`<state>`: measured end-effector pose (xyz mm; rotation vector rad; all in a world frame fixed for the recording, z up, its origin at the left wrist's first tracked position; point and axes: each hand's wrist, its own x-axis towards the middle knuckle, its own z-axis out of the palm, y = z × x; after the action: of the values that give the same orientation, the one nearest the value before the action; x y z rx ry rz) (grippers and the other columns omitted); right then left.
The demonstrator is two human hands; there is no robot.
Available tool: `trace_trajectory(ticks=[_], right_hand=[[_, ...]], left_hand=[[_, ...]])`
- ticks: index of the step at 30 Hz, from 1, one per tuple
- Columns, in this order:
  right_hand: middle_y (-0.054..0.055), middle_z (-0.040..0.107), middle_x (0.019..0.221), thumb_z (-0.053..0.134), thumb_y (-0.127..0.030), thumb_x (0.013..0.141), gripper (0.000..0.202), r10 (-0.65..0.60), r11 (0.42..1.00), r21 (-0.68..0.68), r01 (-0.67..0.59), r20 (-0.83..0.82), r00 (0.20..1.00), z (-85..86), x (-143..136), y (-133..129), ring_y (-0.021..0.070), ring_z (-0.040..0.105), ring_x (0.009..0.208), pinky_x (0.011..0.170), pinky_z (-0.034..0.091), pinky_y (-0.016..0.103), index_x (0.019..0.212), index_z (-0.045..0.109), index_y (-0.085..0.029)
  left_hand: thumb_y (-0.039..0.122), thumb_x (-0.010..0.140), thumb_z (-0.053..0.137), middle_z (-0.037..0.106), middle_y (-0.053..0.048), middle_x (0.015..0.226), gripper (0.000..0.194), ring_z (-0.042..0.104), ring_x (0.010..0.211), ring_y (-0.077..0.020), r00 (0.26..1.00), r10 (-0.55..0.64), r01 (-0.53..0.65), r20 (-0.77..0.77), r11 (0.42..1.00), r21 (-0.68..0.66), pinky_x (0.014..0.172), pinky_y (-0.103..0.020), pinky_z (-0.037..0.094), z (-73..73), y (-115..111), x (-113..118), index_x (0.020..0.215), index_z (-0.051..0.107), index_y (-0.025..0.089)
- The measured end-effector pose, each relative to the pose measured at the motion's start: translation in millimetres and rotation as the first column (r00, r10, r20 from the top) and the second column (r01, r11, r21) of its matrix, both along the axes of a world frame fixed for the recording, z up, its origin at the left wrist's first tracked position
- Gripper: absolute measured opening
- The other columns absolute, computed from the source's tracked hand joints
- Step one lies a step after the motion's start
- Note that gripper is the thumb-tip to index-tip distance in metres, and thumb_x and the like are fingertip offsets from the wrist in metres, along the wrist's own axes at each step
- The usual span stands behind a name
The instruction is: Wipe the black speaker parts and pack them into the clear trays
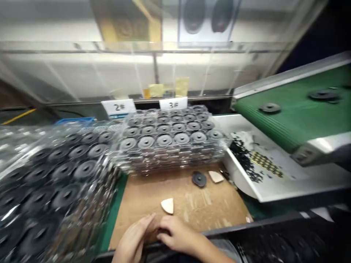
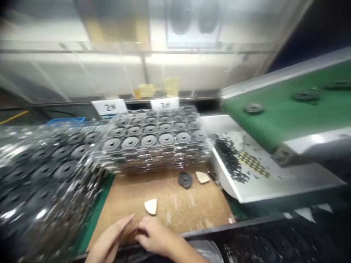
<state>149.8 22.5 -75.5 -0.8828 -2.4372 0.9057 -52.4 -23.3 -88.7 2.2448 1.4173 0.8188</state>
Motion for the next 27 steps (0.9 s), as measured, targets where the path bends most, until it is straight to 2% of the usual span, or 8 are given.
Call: trace_trajectory(ticks=[3,6,9,12,17,23,25,27], right_hand=[[-0.009,0.069,0.084,0.056,-0.015,0.083,0.018,-0.157,0.987,0.041,0.158,-0.01,0.987,48.5,50.4,14.7,0.0042,0.062,0.075,0.072,0.045,0.009,0.095,0.066,-0.024],[-0.003,0.067,0.093,0.051,-0.015,0.085,0.022,-0.399,0.903,0.17,0.395,-0.008,0.917,109.0,108.0,38.8,0.0092,0.059,0.087,0.078,0.046,0.018,0.102,0.063,-0.024],[0.003,0.062,0.107,0.048,-0.017,0.086,0.027,-0.639,0.702,0.373,0.607,-0.045,0.768,164.5,159.6,84.9,0.0173,0.052,0.104,0.094,0.038,0.035,0.111,0.06,-0.021],[0.01,0.057,0.112,0.051,-0.021,0.084,0.028,-0.851,0.382,0.579,0.72,-0.083,0.518,202.1,202.1,147.7,0.0266,0.042,0.113,0.096,0.028,0.045,0.109,0.062,-0.014],[0.032,0.026,0.134,0.049,-0.048,0.075,0.075,-0.964,0.143,0.618,0.773,-0.09,0.25,216.4,255.4,226.6,0.0455,0.019,0.124,0.087,0.019,0.054,0.124,0.042,0.009],[0.035,0.039,0.119,0.043,-0.05,0.077,0.081,-0.974,0.075,0.57,0.818,-0.135,0.184,207.3,257.4,226.1,0.0415,0.036,0.116,0.082,0.027,0.05,0.127,0.033,0.012],[0.03,0.04,0.121,0.048,-0.044,0.08,0.073,-0.952,0.123,0.57,0.812,-0.163,0.258,207.0,235.1,207.7,0.0343,0.038,0.117,0.087,0.03,0.043,0.131,0.032,0.006],[0.02,0.047,0.12,0.053,-0.037,0.081,0.063,-0.907,0.263,0.559,0.786,-0.136,0.4,203.3,202.4,180.7,0.0259,0.044,0.114,0.09,0.033,0.036,0.132,0.035,-0.005]], left_hand=[[0.02,0.081,0.049,0.062,0.0,0.12,0.044,0.058,0.108,-0.0181,0.994,0.09,-0.086,0.061,0.994,-0.073,0.095,-0.027,0.044,-7.7,39.6,2.5,0.123,0.05,0.031],[0.034,0.082,0.046,0.061,-0.007,0.12,0.037,0.056,0.111,-0.0244,0.911,0.389,-0.345,0.139,0.901,-0.261,0.099,-0.039,0.041,-23.0,55.8,8.7,0.116,0.056,0.021],[0.038,0.08,0.045,0.064,-0.011,0.112,0.036,0.057,0.107,-0.0294,0.837,0.521,-0.45,0.17,0.83,-0.329,0.099,-0.047,0.04,-37.7,57.9,14.0,0.104,0.062,0.016],[0.036,0.076,0.049,0.067,-0.007,0.107,0.031,0.06,0.103,-0.0279,0.82,0.53,-0.44,0.215,0.824,-0.356,0.097,-0.044,0.043,-44.0,56.1,13.9,0.097,0.065,0.02],[0.035,0.072,0.054,0.069,-0.005,0.101,0.027,0.062,0.098,-0.0277,0.771,0.56,-0.42,0.305,0.806,-0.418,0.096,-0.044,0.044,-41.1,56.2,12.5,0.09,0.069,0.023],[0.034,0.067,0.06,0.068,-0.006,0.099,0.023,0.057,0.102,-0.0295,0.672,0.61,-0.355,0.42,0.763,-0.54,0.104,-0.05,0.031,-34.0,55.5,15.5,0.085,0.071,0.023],[0.035,0.065,0.063,0.068,-0.006,0.099,0.022,0.056,0.104,-0.0292,0.614,0.632,-0.31,0.472,0.744,-0.592,0.107,-0.048,0.027,-28.5,54.6,21.2,0.082,0.071,0.023],[0.038,0.065,0.065,0.066,-0.006,0.103,0.025,0.056,0.104,-0.0274,0.53,0.659,-0.235,0.534,0.719,-0.655,0.107,-0.046,0.027,-17.8,54.4,34.8,0.084,0.07,0.023]])
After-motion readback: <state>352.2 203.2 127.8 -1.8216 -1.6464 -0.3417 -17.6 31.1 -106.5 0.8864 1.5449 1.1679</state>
